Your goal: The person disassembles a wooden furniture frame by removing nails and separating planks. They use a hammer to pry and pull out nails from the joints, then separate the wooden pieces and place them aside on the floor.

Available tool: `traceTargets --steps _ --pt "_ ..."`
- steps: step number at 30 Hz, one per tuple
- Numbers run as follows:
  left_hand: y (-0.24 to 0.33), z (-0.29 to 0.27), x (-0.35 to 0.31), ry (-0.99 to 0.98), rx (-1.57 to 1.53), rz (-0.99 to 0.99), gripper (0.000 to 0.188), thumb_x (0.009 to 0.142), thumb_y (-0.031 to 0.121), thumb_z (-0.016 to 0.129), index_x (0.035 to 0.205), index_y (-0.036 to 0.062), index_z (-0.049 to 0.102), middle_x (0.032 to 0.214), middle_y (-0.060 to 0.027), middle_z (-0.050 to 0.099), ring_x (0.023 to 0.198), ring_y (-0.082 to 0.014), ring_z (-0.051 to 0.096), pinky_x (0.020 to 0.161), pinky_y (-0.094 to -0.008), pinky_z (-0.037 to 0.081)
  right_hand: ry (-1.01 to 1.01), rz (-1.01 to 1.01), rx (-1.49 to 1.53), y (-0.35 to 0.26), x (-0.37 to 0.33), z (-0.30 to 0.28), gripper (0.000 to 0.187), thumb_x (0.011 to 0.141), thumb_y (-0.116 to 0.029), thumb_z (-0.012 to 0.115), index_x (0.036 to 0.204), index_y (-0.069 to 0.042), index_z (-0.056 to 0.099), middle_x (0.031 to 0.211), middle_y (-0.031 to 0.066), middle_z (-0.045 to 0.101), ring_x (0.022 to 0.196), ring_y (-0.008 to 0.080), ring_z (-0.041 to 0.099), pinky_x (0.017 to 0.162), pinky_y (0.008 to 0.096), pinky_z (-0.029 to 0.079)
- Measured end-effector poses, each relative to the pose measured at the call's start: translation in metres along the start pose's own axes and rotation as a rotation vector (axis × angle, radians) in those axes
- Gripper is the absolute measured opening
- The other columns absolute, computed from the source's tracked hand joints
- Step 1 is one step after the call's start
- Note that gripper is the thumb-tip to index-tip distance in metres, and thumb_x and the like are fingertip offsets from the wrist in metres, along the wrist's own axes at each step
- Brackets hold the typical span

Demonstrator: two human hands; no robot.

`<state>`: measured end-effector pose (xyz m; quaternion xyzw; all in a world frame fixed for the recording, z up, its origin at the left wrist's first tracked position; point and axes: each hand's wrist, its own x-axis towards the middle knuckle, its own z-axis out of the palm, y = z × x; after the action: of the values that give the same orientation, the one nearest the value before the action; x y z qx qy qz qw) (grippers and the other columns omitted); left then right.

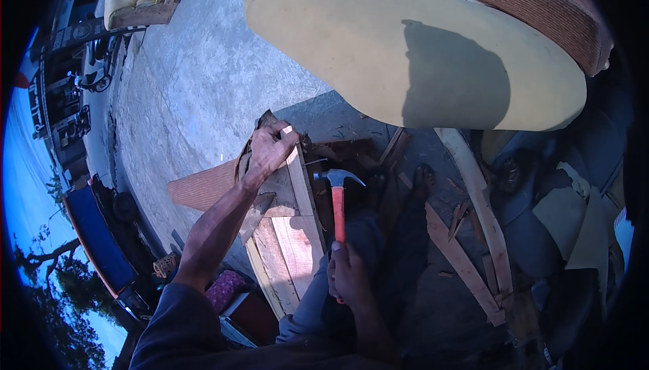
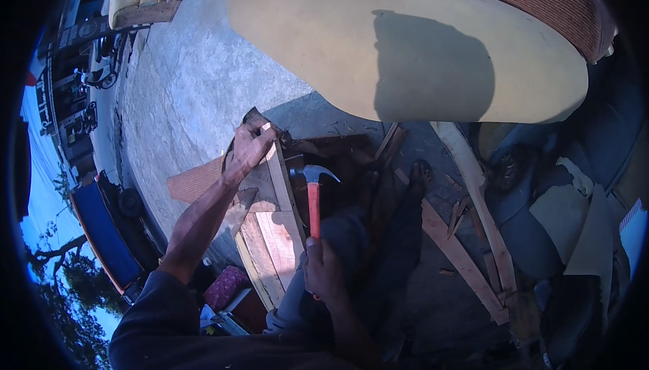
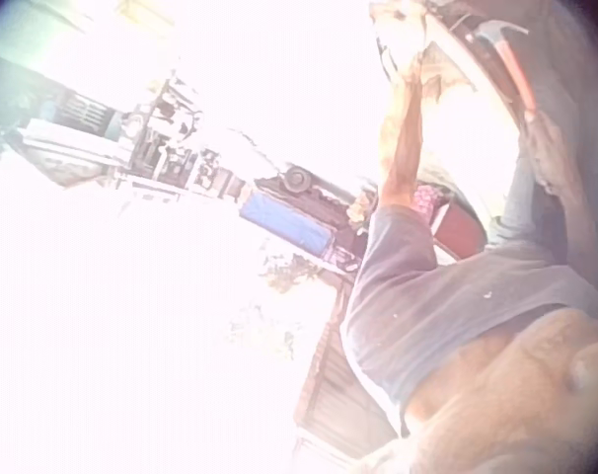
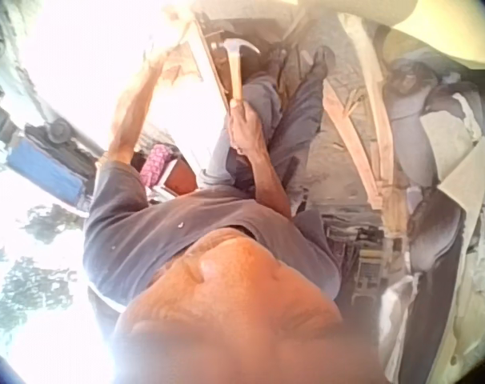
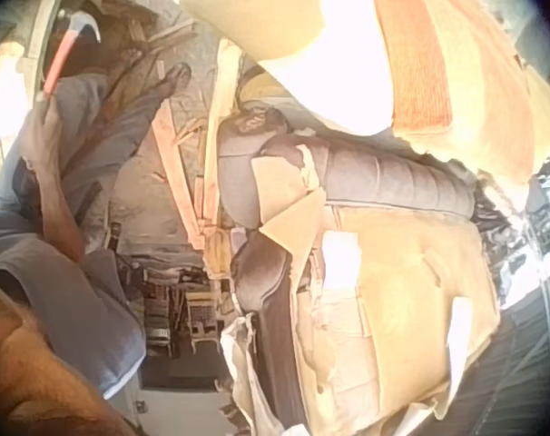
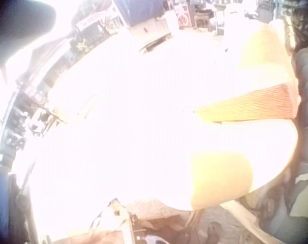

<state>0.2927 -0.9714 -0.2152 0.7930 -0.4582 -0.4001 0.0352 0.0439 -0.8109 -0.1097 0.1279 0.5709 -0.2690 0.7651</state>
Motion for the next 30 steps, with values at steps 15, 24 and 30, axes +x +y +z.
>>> traceTargets --steps 15,24,30 --pt "0.010 0.000 -0.004 0.009 0.036 -0.006 0.032 0.074 0.034 0.068 0.087 0.0055 0.075 0.069 -0.0078 0.068 0.068 -0.0171 0.064 0.069 -0.0320 0.050 0.358 -0.558 0.560 -0.043 0.009 -0.001 0.038 0.106 -0.045 0.038 0.085 -0.014 0.046 0.058 -0.0036 0.035 0.035 0.0076 0.034 0.034 0.0259 0.036" --pt "-0.001 0.005 0.002 0.034 0.027 0.047 0.029 0.075 0.036 0.067 0.083 0.0085 0.073 0.068 -0.0076 0.068 0.066 -0.0183 0.063 0.068 -0.0337 0.049 0.021 -0.045 -0.146 -0.011 0.018 -0.001 0.035 0.107 -0.040 0.038 0.086 -0.012 0.042 0.057 -0.0024 0.037 0.036 0.0082 0.037 0.033 0.0257 0.033" --pt "0.009 -0.003 -0.004 0.009 0.045 0.006 0.030 0.075 0.035 0.068 0.086 0.0083 0.074 0.071 -0.0088 0.069 0.070 -0.0190 0.065 0.072 -0.0338 0.051 0.087 -0.351 0.387 -0.055 -0.004 -0.030 0.038 0.106 -0.044 0.037 0.087 -0.012 0.045 0.057 -0.0019 0.036 0.037 0.0068 0.034 0.033 0.0236 0.033"
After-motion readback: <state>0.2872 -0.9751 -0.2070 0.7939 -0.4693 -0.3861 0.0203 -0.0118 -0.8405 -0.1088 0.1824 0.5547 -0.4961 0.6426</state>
